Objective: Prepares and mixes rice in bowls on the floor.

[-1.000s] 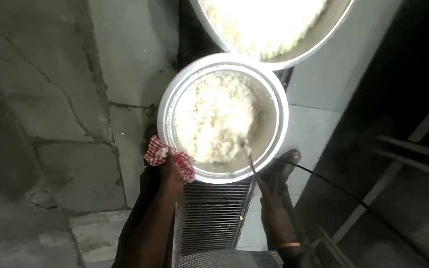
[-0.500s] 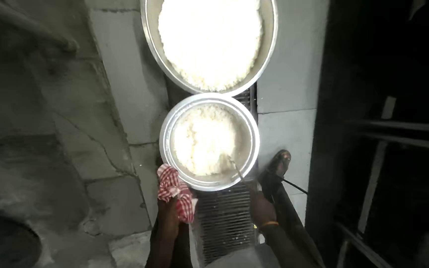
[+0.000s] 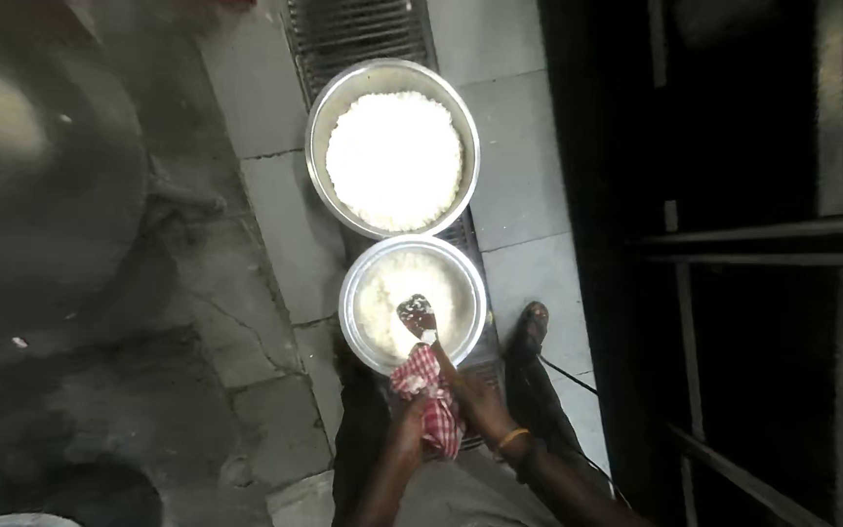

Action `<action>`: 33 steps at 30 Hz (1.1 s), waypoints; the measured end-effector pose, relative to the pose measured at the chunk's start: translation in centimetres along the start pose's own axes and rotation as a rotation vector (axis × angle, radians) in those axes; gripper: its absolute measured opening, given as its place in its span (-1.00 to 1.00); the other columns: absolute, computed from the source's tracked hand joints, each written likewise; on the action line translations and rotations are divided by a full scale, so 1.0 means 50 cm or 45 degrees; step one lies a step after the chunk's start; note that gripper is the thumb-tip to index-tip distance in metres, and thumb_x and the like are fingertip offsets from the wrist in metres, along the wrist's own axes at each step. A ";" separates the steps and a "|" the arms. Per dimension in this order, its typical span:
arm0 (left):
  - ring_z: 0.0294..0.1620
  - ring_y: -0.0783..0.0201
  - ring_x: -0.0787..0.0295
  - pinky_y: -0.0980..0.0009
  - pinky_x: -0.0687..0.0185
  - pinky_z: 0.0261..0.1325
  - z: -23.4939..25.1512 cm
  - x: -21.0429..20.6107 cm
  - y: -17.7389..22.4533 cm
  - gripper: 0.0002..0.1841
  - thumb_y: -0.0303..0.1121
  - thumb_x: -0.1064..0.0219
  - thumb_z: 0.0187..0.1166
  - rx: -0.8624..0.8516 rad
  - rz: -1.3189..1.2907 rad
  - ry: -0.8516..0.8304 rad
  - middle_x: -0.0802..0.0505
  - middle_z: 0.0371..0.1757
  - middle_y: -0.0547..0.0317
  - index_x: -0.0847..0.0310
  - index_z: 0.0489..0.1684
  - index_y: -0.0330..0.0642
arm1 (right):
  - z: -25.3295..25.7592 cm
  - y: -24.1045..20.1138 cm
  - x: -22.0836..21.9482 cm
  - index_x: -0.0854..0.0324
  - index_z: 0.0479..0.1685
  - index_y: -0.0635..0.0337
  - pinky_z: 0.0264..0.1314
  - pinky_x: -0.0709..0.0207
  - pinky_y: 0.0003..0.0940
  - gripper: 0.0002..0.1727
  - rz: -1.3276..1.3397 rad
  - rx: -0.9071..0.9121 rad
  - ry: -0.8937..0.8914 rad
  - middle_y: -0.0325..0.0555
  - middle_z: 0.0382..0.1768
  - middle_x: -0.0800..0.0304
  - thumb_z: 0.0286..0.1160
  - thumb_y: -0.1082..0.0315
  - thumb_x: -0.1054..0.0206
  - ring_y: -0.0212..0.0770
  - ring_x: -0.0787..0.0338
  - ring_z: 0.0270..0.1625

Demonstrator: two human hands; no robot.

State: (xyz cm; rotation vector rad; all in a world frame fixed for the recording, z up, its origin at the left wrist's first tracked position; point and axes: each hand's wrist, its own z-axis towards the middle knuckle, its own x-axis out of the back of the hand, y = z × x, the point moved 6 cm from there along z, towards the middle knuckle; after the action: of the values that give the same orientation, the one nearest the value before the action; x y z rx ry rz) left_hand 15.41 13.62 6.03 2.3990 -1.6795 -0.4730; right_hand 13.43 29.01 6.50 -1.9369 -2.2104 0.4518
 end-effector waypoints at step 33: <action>-0.07 0.10 -0.85 0.12 -0.80 0.05 -0.381 -0.353 0.067 -0.59 -0.15 0.01 0.86 -0.086 0.144 -0.491 -0.85 -0.05 -0.11 -0.53 0.33 -0.30 | -0.379 -0.159 0.225 -0.66 0.27 0.09 -0.35 -0.55 -0.35 -0.63 0.330 0.291 -0.230 -0.14 -0.31 -0.71 0.54 0.19 -0.43 -0.32 -0.64 -0.40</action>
State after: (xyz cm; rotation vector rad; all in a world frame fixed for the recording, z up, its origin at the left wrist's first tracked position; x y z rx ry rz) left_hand 13.71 28.25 27.69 2.2548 -1.8973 -1.0080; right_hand 10.45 41.43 26.13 -2.1333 -1.9057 0.9078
